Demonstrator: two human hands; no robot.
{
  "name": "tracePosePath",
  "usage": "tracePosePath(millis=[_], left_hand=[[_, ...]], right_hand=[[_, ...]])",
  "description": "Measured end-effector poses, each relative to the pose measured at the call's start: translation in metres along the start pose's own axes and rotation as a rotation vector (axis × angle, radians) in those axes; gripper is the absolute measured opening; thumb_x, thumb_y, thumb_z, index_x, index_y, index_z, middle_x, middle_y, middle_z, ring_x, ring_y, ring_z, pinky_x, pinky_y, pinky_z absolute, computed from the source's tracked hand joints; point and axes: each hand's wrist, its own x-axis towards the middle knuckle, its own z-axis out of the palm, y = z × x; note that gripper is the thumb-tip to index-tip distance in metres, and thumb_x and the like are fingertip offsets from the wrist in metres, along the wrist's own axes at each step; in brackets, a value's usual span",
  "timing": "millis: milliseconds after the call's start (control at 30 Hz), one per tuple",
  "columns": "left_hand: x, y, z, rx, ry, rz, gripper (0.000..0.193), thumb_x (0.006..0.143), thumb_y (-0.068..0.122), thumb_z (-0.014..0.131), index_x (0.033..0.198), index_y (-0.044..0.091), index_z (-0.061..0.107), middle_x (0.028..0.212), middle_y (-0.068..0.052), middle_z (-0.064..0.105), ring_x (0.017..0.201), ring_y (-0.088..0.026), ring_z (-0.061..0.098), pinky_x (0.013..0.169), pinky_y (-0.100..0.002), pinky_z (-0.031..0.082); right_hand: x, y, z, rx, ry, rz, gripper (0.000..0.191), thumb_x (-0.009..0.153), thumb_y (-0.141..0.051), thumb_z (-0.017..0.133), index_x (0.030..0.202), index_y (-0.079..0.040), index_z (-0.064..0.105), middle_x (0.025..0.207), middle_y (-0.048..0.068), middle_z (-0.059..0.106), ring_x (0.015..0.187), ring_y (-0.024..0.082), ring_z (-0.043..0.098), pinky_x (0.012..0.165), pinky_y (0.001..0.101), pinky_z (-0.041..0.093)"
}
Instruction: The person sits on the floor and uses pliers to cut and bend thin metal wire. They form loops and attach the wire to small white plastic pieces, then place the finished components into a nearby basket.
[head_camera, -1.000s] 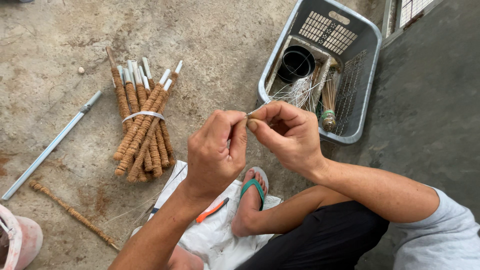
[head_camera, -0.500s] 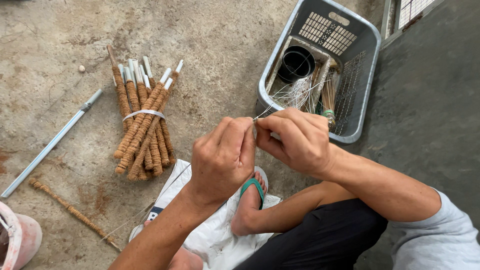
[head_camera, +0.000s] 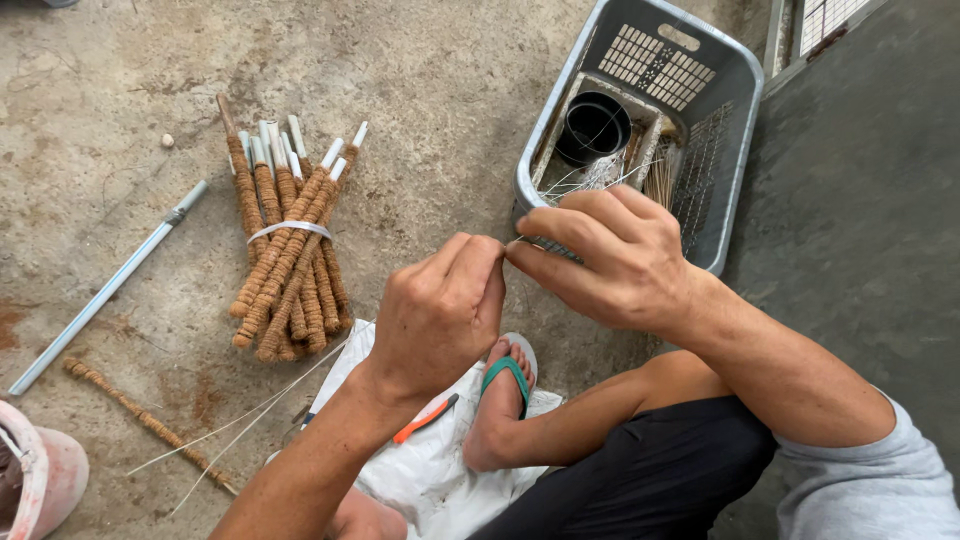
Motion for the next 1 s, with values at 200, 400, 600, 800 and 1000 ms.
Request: tracePosePath(millis=[200,400,600,800,1000], left_hand=[[-0.002,-0.004,-0.002,-0.007,-0.07,0.024,0.01,0.092,0.0,0.067,0.097,0.002,0.059,0.081,-0.012,0.06,0.068,-0.03,0.066,0.058,-0.041,0.051],[-0.003,-0.008,-0.001,0.004,-0.097,0.059,0.012,0.09,-0.001,0.068,0.098,0.002,0.059,0.08,-0.011,0.058,0.067,-0.029,0.065,0.057,-0.041,0.051],[-0.002,-0.007,-0.002,-0.033,-0.103,0.007,0.011,0.092,0.001,0.067,0.099,0.002,0.059,0.083,-0.013,0.06,0.07,-0.031,0.066,0.059,-0.042,0.051],[0.009,-0.015,-0.01,-0.293,-0.098,-0.237,0.006,0.095,0.001,0.067,0.096,0.002,0.062,0.075,-0.01,0.064,0.063,-0.02,0.067,0.056,-0.036,0.05],[0.015,-0.014,-0.007,-0.387,-0.185,-0.347,0.005,0.094,0.001,0.068,0.094,0.001,0.063,0.067,-0.006,0.064,0.056,-0.012,0.06,0.051,-0.031,0.047]], right_hand=[[-0.002,-0.005,0.005,0.426,-0.047,0.361,0.021,0.084,-0.007,0.085,0.102,-0.008,0.073,0.1,0.001,0.071,0.096,0.021,0.066,0.08,0.0319,0.055],[-0.005,-0.006,0.005,0.93,-0.171,0.816,0.01,0.088,-0.003,0.077,0.096,-0.004,0.071,0.092,0.003,0.072,0.088,0.011,0.069,0.077,0.0258,0.057],[-0.006,-0.004,0.017,1.268,-0.184,1.117,0.008,0.092,-0.003,0.074,0.099,-0.003,0.069,0.092,0.004,0.073,0.088,0.011,0.069,0.079,0.0272,0.059],[-0.008,0.005,0.018,0.444,-0.071,0.285,0.026,0.088,-0.007,0.084,0.108,-0.004,0.067,0.111,0.012,0.07,0.101,0.028,0.07,0.086,0.0367,0.058],[-0.013,0.018,0.017,0.284,-0.022,0.009,0.03,0.084,-0.004,0.082,0.112,-0.002,0.07,0.112,0.012,0.067,0.102,0.028,0.069,0.084,0.0397,0.061]])
